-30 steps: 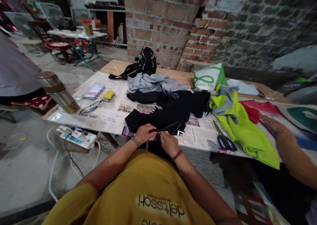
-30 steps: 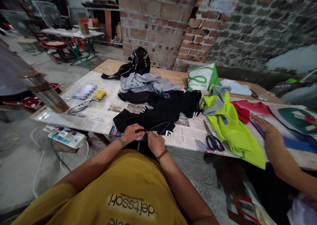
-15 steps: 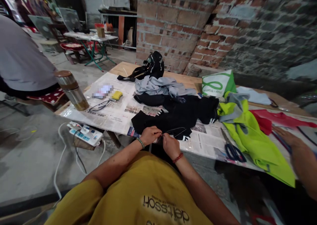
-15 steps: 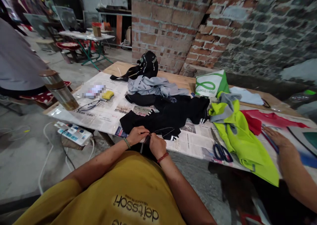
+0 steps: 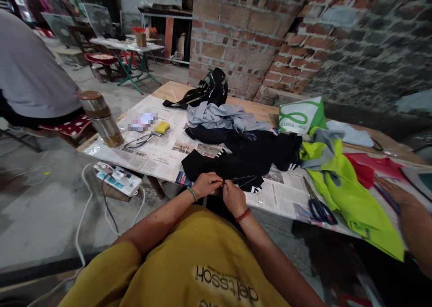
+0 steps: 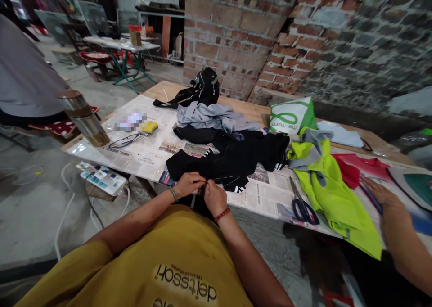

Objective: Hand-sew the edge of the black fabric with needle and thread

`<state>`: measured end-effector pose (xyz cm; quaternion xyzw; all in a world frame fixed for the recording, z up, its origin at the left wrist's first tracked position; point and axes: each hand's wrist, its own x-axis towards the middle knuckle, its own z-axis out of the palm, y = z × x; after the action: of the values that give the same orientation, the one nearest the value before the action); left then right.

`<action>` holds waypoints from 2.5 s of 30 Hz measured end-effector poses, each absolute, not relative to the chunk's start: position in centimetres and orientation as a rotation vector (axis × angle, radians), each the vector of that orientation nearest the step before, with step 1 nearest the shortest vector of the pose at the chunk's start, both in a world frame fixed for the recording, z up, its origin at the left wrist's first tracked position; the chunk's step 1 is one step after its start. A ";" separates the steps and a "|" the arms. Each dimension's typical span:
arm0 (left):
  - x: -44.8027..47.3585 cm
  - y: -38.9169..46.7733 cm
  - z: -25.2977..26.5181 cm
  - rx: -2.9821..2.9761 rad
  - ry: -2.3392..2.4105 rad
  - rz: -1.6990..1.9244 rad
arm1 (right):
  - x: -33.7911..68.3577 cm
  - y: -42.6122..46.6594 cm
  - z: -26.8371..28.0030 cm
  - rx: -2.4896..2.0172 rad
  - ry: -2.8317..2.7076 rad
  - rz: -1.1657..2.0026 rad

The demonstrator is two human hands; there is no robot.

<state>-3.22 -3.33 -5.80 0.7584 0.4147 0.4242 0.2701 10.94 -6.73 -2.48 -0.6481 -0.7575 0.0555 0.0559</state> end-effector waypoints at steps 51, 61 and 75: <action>-2.3 -4.2 -5.6 2.437 1.220 1.029 | 15.3 -6.3 -6.2 -1.104 -1.081 1.009; -2.2 -4.1 -5.8 2.641 1.253 0.903 | 15.3 -5.7 -5.5 -1.011 -0.767 1.044; -2.4 -4.3 -6.1 2.504 1.314 1.234 | 14.7 -6.1 -3.6 -1.105 -1.033 0.887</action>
<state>-2.41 -4.31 -6.08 0.8113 0.4256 0.3998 0.0282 14.69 -6.10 -3.56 -0.4845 -0.4528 0.3886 0.6397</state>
